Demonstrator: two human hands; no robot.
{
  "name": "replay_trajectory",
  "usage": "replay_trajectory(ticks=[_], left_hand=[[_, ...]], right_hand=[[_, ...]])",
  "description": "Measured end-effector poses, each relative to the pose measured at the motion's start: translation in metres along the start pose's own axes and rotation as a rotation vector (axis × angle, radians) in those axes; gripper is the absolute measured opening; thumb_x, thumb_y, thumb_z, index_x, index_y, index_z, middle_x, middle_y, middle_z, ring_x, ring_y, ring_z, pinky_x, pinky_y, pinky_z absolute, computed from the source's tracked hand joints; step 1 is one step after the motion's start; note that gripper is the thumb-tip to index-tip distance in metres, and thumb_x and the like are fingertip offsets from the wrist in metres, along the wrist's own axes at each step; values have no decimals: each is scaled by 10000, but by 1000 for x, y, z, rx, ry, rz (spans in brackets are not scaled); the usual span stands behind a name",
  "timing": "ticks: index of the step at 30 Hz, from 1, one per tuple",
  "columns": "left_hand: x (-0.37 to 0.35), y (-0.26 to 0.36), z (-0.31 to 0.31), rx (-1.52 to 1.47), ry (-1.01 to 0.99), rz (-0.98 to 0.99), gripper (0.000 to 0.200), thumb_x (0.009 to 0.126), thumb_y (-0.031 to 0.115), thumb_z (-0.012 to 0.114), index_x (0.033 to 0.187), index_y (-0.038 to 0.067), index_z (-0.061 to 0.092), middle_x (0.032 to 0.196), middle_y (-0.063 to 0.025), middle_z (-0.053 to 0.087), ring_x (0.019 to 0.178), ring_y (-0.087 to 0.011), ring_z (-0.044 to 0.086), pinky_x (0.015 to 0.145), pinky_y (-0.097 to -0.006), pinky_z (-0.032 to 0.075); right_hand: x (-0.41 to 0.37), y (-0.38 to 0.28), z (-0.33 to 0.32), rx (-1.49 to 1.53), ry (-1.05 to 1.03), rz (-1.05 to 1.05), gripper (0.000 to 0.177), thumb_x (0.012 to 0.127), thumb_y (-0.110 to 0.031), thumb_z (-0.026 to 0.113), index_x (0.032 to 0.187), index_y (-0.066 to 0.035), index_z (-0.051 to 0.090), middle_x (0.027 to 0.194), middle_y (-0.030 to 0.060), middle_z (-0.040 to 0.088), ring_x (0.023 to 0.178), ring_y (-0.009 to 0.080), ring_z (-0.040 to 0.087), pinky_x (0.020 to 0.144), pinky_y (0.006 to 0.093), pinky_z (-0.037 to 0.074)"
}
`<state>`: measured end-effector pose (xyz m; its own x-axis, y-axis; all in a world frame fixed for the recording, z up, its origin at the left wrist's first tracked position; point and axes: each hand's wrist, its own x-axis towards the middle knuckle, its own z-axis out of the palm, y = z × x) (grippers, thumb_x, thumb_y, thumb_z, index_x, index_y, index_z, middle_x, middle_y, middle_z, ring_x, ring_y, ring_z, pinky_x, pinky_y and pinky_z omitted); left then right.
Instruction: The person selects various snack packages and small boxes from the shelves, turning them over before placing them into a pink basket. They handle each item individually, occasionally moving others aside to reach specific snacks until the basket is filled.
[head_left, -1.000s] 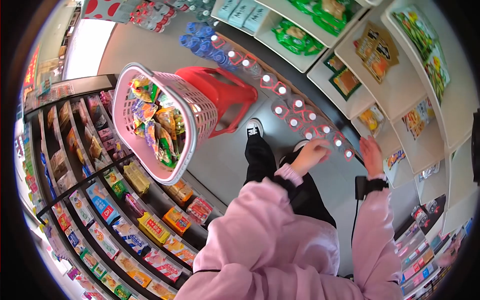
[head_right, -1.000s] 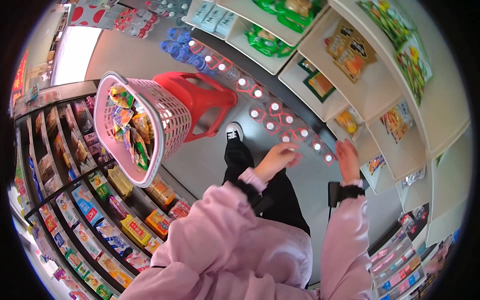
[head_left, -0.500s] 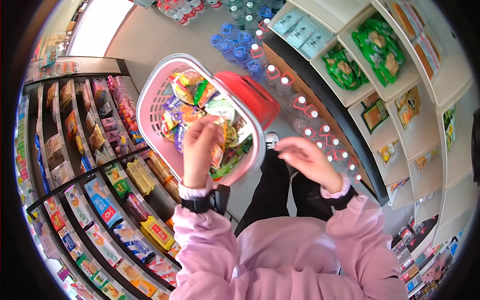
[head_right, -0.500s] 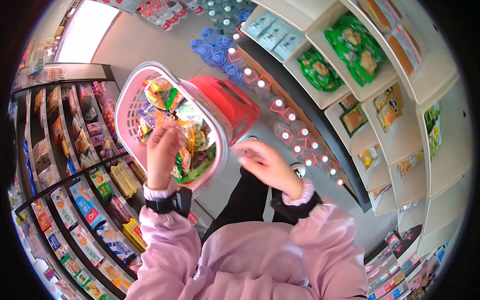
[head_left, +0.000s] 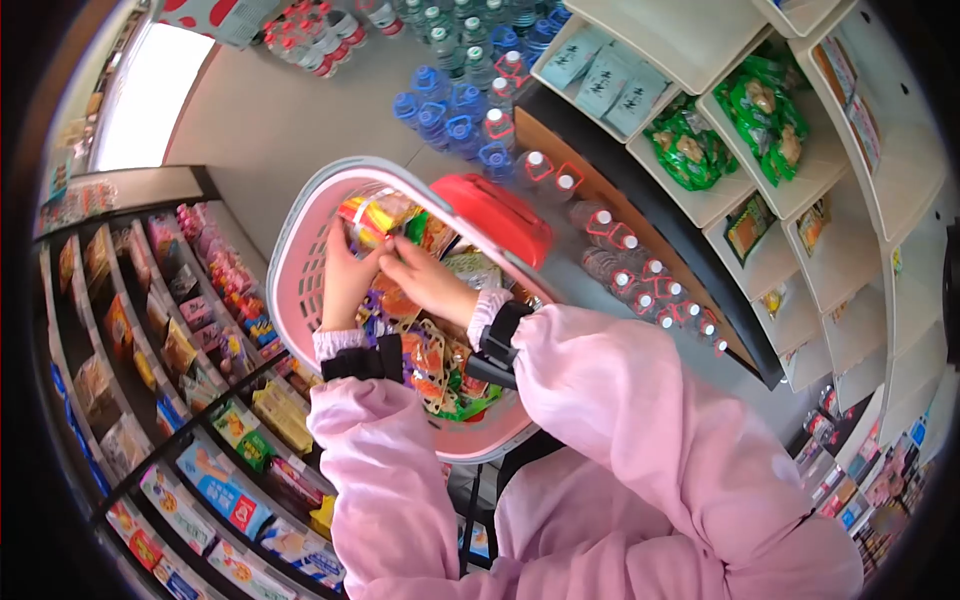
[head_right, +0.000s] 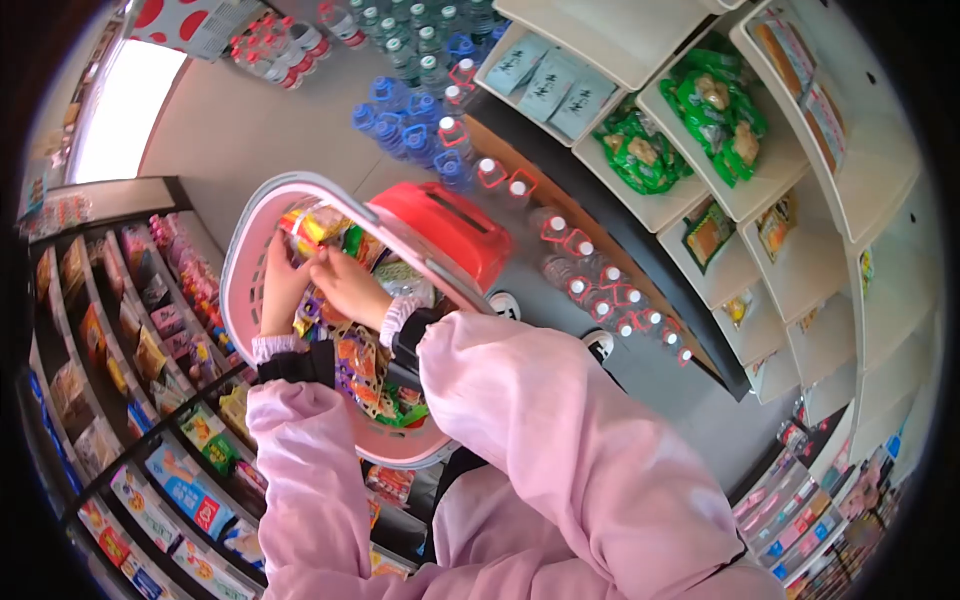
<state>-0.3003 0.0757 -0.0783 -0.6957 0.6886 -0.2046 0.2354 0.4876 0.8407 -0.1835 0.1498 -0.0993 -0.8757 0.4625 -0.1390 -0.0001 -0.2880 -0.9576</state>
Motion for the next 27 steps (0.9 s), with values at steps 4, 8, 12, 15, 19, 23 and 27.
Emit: replay_trajectory(ticks=[4, 8, 12, 15, 19, 23, 27], left_hand=[[-16, 0, 7, 107, 68, 75, 730, 662, 101, 700, 1248, -67, 298, 1162, -184, 453, 1084, -236, 443, 907, -299, 358], [-40, 18, 15, -65, 126, 89, 756, 663, 15, 676, 1283, -52, 248, 1229, -167, 408, 1117, -216, 418, 932, -310, 346], [-81, 50, 21, -118, 279, 199, 829, 665, -11, 677, 1321, -25, 172, 1323, -168, 299, 1201, -242, 330, 991, -341, 273], [-111, 82, 22, -69, 333, 236, 849, 673, 21, 684, 1328, -25, 145, 1355, -160, 248, 1235, -250, 282, 1020, -357, 214], [-145, 129, 32, -186, 394, 212, 864, 684, 48, 696, 1336, -13, 133, 1360, -152, 246, 1223, -242, 301, 1007, -373, 246], [-172, 169, 35, -154, 459, 309, 854, 676, 67, 709, 1330, -1, 164, 1331, -149, 292, 1170, -238, 374, 969, -376, 321], [-194, 211, 38, -232, 515, 378, 879, 651, 107, 737, 1323, 2, 180, 1304, -152, 324, 1154, -244, 394, 953, -377, 347]], right_hand=[[-5, -3, 3, 124, 54, -19, 331, 864, -259, 445, 1043, 18, 432, 878, 196, 569, 828, 303, 572, 720, 362, 435], [-28, -33, -12, 135, -105, 57, 285, 897, -259, 445, 1040, -13, 448, 841, 76, 518, 782, 133, 496, 704, 268, 412], [-58, -72, -27, 54, -229, -51, 238, 891, -257, 454, 875, -20, 448, 783, 84, 487, 731, 169, 490, 657, 297, 400], [-80, -94, -30, -39, -210, -163, 277, 850, -287, 493, 858, -11, 469, 774, 147, 536, 740, 313, 541, 634, 377, 413], [-117, -123, -34, -67, -277, -267, 254, 824, -256, 508, 906, -17, 477, 856, 149, 516, 795, 314, 529, 678, 380, 407], [-148, -159, -42, -27, -436, -263, 425, 863, -271, 469, 1181, 1, 393, 1015, 166, 460, 945, 300, 461, 816, 365, 376], [-171, -191, -45, -43, -460, -362, 397, 837, -255, 502, 1126, 5, 418, 1015, 162, 473, 963, 301, 466, 830, 364, 379]])
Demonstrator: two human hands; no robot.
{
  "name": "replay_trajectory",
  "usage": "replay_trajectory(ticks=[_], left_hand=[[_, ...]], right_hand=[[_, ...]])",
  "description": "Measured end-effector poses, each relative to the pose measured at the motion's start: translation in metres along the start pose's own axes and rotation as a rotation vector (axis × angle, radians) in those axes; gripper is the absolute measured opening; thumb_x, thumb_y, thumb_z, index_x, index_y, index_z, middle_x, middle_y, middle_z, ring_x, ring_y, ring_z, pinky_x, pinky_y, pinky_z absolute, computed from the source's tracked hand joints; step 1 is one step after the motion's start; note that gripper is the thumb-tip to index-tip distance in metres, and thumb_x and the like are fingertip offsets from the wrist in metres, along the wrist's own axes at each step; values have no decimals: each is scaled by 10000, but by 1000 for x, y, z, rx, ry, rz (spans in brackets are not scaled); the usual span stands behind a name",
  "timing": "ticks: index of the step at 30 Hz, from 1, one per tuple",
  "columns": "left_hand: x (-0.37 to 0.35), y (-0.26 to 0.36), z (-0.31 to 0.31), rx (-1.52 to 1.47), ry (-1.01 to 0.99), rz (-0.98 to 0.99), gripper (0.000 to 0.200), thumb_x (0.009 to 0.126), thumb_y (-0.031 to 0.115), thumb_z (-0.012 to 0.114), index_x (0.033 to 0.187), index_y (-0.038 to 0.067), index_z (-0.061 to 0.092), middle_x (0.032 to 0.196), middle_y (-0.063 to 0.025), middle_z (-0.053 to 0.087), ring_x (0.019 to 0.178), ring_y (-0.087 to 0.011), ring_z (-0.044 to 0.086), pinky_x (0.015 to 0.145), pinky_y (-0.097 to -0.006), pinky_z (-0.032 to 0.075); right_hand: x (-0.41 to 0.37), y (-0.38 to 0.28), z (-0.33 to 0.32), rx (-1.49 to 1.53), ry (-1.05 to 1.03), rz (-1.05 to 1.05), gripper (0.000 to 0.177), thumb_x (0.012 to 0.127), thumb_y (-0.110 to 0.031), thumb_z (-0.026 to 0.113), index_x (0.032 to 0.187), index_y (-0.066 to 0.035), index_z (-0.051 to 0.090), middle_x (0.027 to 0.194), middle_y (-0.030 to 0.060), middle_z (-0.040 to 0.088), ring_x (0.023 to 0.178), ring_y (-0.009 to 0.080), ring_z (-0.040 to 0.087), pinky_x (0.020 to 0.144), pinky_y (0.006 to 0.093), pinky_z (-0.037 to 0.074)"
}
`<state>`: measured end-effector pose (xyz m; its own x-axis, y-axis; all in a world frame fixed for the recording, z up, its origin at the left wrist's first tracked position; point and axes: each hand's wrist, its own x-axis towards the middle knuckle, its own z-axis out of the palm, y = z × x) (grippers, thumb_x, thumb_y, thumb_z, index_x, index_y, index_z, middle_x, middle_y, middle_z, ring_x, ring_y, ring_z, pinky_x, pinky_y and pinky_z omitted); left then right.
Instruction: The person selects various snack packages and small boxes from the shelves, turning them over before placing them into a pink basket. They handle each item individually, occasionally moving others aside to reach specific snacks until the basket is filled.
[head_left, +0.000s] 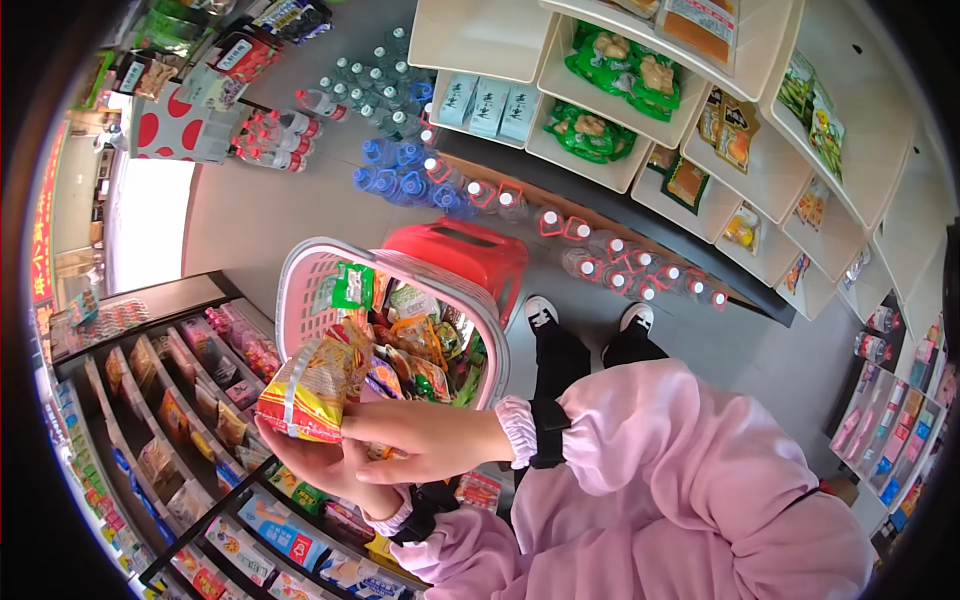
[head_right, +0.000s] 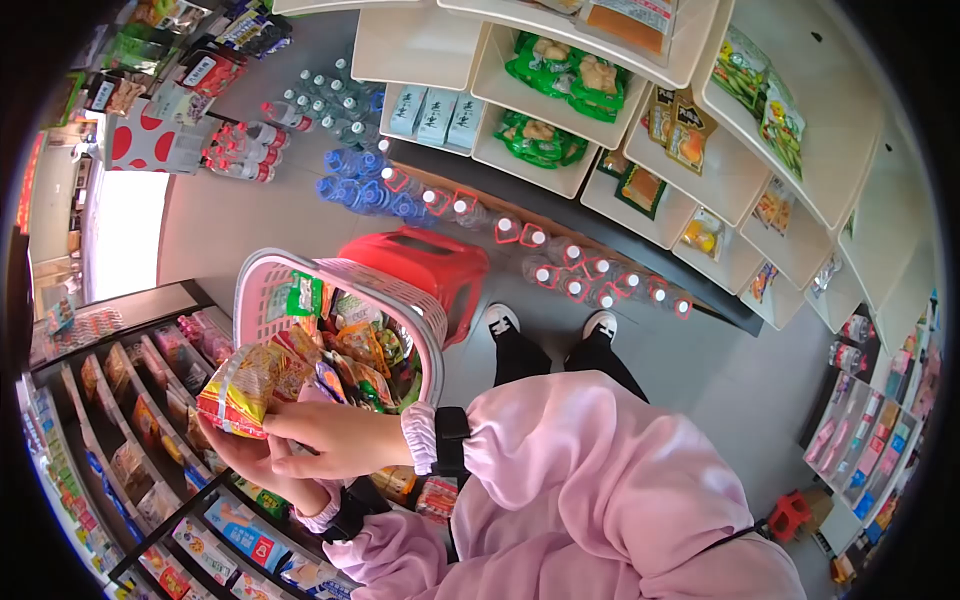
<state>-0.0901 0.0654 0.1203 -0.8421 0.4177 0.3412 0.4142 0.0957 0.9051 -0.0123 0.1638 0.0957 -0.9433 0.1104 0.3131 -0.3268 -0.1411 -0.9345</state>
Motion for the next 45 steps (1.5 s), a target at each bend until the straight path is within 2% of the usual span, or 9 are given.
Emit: replay_trajectory(ticks=[7, 9, 12, 19, 25, 27, 32, 36, 45], left_hand=[[-2, 55, 2, 227, 35, 327, 794, 669, 21, 680, 1318, 40, 222, 1160, -173, 445, 1040, -235, 495, 869, -348, 433], [-4, 65, 5, 300, 140, 316, 980, 594, 209, 793, 1321, 6, 167, 1102, -193, 478, 1005, -268, 518, 826, -369, 455], [-4, 87, 21, 360, 168, 363, 819, 710, 245, 700, 1311, 3, 200, 1125, -201, 473, 1005, -275, 521, 822, -367, 458], [29, 133, 72, 237, 273, 496, 592, 876, 431, 375, 1294, 24, 272, 1161, -204, 438, 1013, -302, 514, 804, -420, 484], [55, 162, 114, 28, 290, 473, 525, 894, 382, 337, 1288, 37, 297, 1186, -170, 418, 1047, -268, 484, 872, -406, 441], [63, 163, 118, 18, 263, 492, 485, 905, 348, 327, 1277, 37, 319, 1195, -157, 410, 1056, -253, 478, 888, -383, 432], [92, 150, 128, -344, 37, 296, 409, 906, 225, 341, 1258, 15, 340, 1189, -177, 428, 1036, -293, 493, 858, -445, 443], [111, 99, 131, -291, -128, 303, 469, 765, -46, 452, 1225, -35, 359, 1107, -194, 510, 976, -252, 543, 835, -360, 461], [148, 9, 170, -196, -556, 210, 490, 649, -91, 611, 1115, -28, 476, 1128, -104, 493, 1042, -185, 481, 903, -308, 382]], right_hand=[[-24, -47, -9, 98, -46, -183, 415, 807, -245, 540, 1112, 9, 417, 1013, 155, 477, 986, 295, 467, 819, 364, 400], [-33, -58, -16, 126, -62, -210, 451, 804, -232, 550, 1159, 3, 400, 1084, 147, 475, 1010, 291, 471, 847, 370, 392], [-49, -66, -26, 14, 81, -375, 442, 815, -196, 549, 1195, -20, 409, 1179, 137, 449, 1017, 285, 481, 862, 370, 389], [-91, -24, -59, -23, 638, 202, 350, 772, -215, 628, 1028, -16, 494, 933, 117, 513, 904, 228, 511, 791, 333, 409], [-77, 39, -93, 636, 773, 485, 696, 841, -470, 467, 1307, -10, 233, 1320, 183, 295, 1212, 245, 328, 981, 343, 290], [-68, 47, -105, 1114, 782, 567, 705, 830, -502, 461, 1308, -31, 243, 1313, 184, 308, 1201, 256, 346, 987, 361, 290], [-65, 63, -124, 1573, 414, -183, 540, 881, -412, 365, 1248, -16, 341, 1243, 161, 425, 1158, 272, 400, 1003, 392, 288], [-64, 75, -156, 1487, 730, -122, 464, 896, -334, 378, 1234, -17, 367, 1249, 126, 432, 1155, 238, 411, 994, 385, 302], [-21, 50, -201, 1446, 827, -53, 570, 855, -411, 443, 1184, 52, 388, 1163, 177, 476, 1100, 274, 447, 979, 381, 310]])
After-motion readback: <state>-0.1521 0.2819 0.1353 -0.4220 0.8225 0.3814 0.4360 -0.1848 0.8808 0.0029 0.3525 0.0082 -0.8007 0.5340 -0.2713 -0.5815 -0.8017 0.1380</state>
